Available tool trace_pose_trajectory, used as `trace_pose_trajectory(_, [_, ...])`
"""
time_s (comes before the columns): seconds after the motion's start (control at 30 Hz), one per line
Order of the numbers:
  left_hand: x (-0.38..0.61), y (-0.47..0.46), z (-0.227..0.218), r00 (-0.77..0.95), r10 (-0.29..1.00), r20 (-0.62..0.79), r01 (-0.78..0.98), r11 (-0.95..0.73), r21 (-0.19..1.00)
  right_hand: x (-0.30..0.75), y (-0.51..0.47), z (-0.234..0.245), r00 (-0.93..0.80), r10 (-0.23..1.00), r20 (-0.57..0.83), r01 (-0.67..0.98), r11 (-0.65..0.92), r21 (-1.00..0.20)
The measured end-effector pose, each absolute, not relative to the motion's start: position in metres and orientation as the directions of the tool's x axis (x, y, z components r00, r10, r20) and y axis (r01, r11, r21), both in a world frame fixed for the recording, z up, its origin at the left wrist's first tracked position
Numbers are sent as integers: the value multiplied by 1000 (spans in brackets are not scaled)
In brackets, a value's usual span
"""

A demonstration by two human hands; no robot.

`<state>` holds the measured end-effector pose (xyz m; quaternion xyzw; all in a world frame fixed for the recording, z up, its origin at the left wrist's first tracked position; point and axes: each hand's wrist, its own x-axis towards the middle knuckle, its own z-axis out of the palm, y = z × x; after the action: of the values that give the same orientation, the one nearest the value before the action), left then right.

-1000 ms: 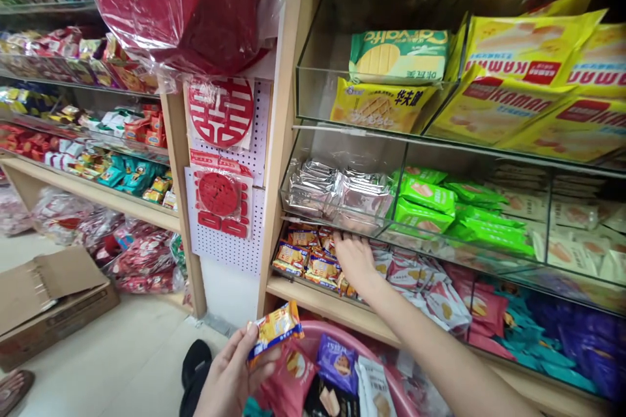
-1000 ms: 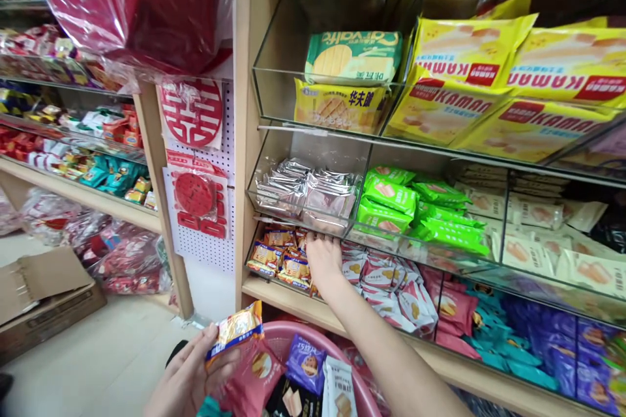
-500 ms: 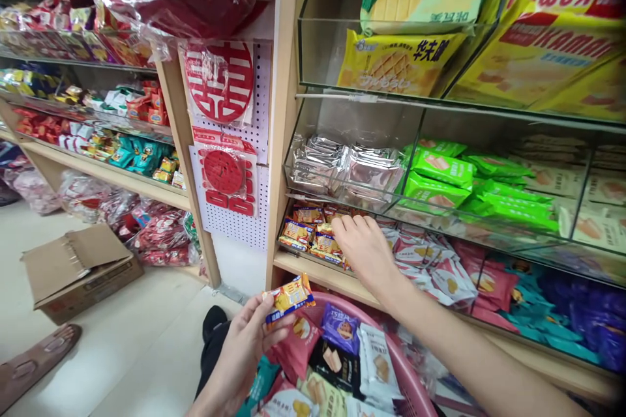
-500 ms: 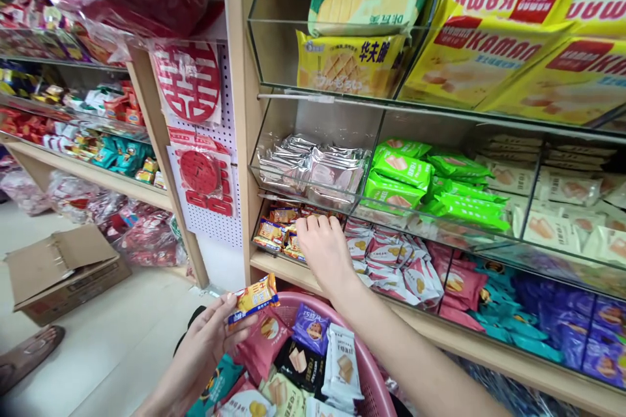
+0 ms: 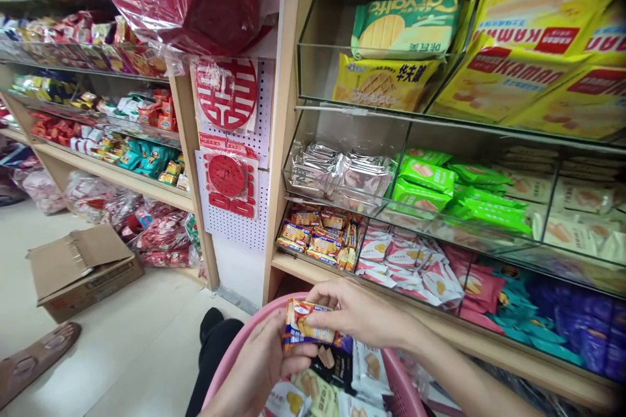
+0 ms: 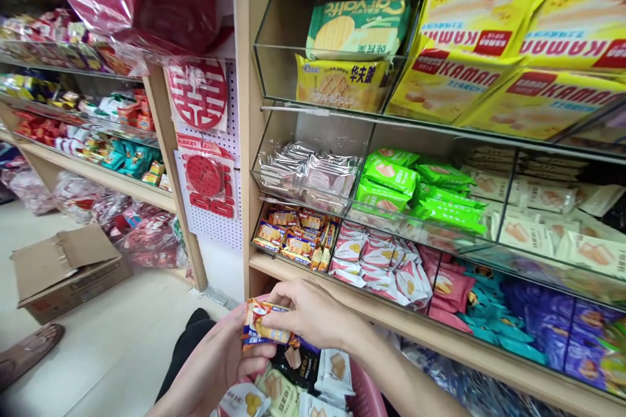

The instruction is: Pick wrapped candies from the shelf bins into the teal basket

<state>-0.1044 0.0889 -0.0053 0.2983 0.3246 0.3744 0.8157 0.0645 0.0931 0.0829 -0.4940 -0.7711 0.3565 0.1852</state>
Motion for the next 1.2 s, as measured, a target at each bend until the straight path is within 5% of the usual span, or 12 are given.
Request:
trace_pose_trajectory(0.23, [-107, 75, 4, 527, 812, -249, -353, 476, 805, 66, 85, 72, -456, 889, 35, 638, 354, -684])
trace_pose_trajectory(0.57, [-101, 51, 16, 520, 830, -203, -287, 394, 873, 50, 15, 68, -405, 905, 130, 910, 412, -35])
trace_pose_trajectory(0.67, [-100, 42, 19, 549, 813, -194, -259, 387, 885, 47, 0, 61, -376, 915, 149, 927, 370, 63])
trace_pose_trajectory(0.87, [-107, 32, 23, 615, 768, -178, -145, 332, 932, 60, -30, 53, -334, 930, 154, 939, 342, -26])
trace_pose_trajectory(1.03, [-135, 40, 35, 504, 855, -123, -179, 242, 954, 71, -63, 20, -283, 959, -12, 940, 275, -200])
trace_pose_trajectory(1.2, [-162, 48, 36, 399, 912, -96, -147, 168, 975, 65, -82, -19, -266, 955, -133, 950, 237, -201])
